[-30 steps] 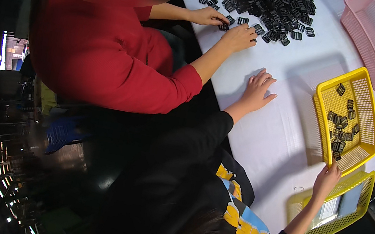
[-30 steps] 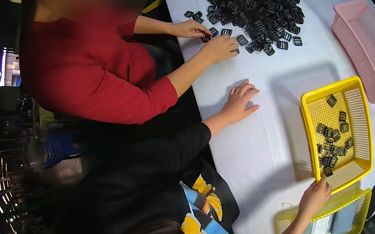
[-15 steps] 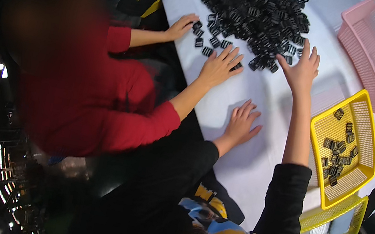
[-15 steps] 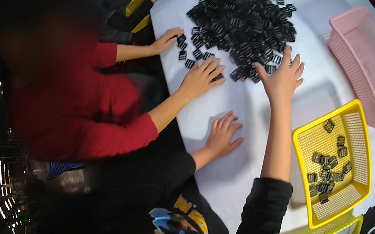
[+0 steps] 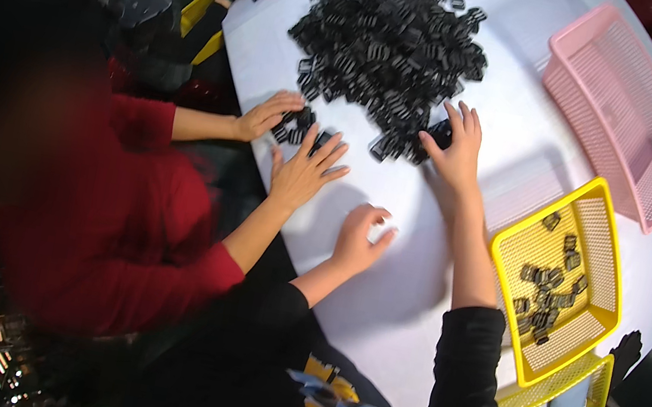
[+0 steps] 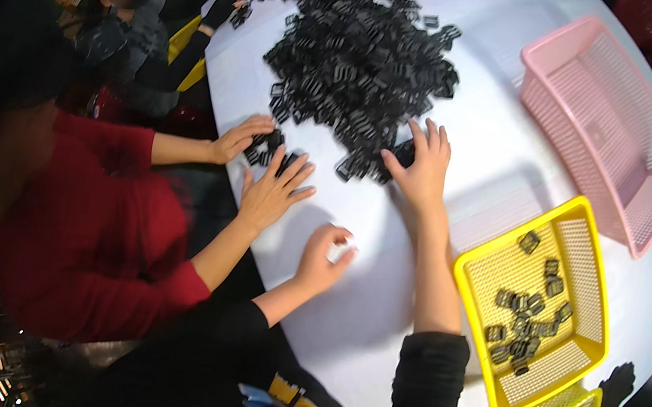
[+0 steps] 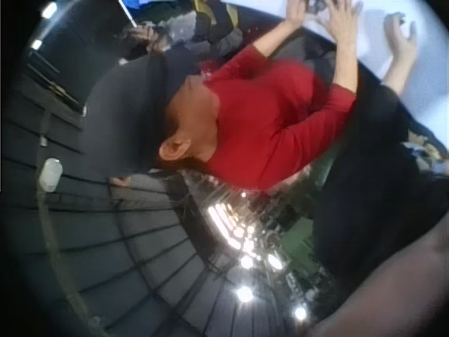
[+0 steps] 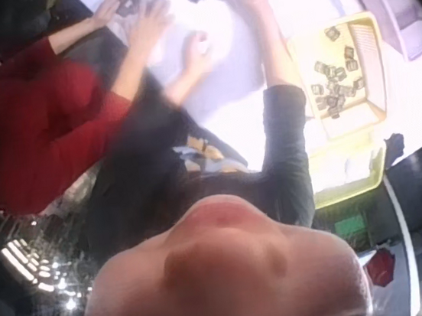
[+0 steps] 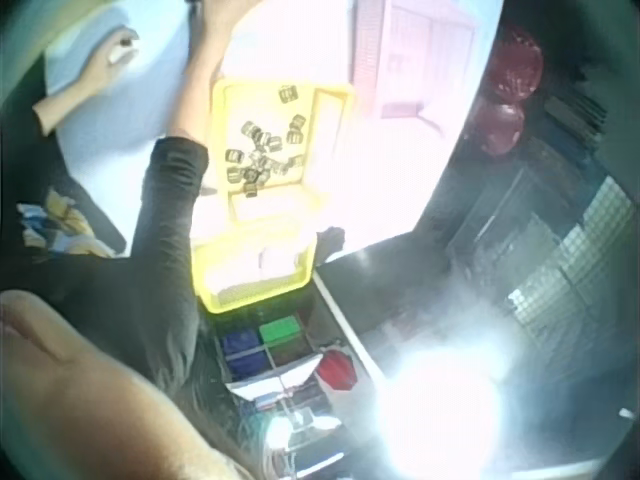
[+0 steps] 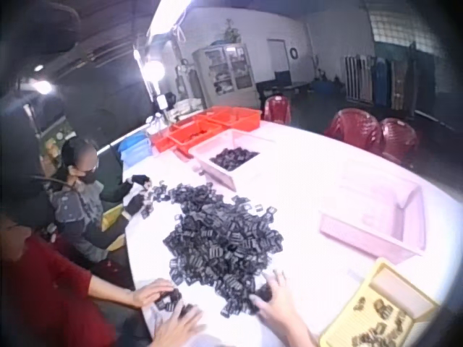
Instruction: The person sorts small black plastic components on a white table, moving them from a pile into yellow mesh baskets. They also handle clear plastic bags and place them into a basket. Another person in a red shirt works alongside them, sorting similar components.
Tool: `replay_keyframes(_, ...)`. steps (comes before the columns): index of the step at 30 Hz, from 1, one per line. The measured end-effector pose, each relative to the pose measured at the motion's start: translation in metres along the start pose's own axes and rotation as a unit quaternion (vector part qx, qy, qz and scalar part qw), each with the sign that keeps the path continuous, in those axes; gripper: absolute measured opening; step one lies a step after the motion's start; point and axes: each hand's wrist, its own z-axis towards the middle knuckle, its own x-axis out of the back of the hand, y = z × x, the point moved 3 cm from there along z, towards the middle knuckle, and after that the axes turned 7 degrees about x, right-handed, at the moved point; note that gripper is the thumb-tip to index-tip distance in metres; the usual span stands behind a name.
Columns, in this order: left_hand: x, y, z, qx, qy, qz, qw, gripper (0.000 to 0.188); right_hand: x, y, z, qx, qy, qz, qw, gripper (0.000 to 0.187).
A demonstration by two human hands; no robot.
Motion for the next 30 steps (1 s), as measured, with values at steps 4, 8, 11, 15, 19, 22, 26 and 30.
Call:
replay_keyframes(4, 0.000, 0.026, 0.120, -0.092, 0.118, 0.055, 0.987, 0.033, -0.005, 0.023, 0.027, -0.110, 0.059, -0.007, 0.992, 0.052)
replay_keyframes(8, -0.007, -0.010, 0.168, 0.041, 0.268, 0.204, 0.941, 0.048, -0.042, 0.007, 0.042, -0.085, -0.093, -0.126, 0.984, 0.036)
replay_keyframes(11, -0.020, -0.016, 0.177, 0.058, 0.302, 0.175, 0.935, 0.048, -0.034, 0.010, 0.029, -0.009, -0.079, -0.092, 0.993, 0.029)
replay_keyframes(15, -0.010, -0.019, 0.158, -0.038, 0.222, 0.049, 0.973, 0.036, -0.023, -0.012, -0.003, 0.046, -0.105, 0.013, 0.993, 0.028)
replay_keyframes(19, 0.000, -0.014, 0.126, -0.114, 0.157, 0.041, 0.980, 0.035, -0.019, -0.026, -0.015, 0.052, -0.117, 0.023, 0.991, 0.029)
replay_keyframes(22, -0.001, -0.008, 0.107, -0.082, 0.153, -0.017, 0.985, 0.036, -0.012, -0.035, -0.024, 0.032, -0.107, 0.085, 0.990, 0.029)
replay_keyframes(26, -0.001, -0.008, 0.075, -0.087, 0.141, -0.071, 0.984, 0.034, -0.004, -0.047, -0.055, 0.010, -0.061, 0.156, 0.986, 0.023)
replay_keyframes(30, -0.006, -0.008, 0.029, -0.079, 0.058, -0.118, 0.988, 0.035, 0.018, -0.067, -0.110, -0.013, -0.056, 0.174, 0.983, 0.017)
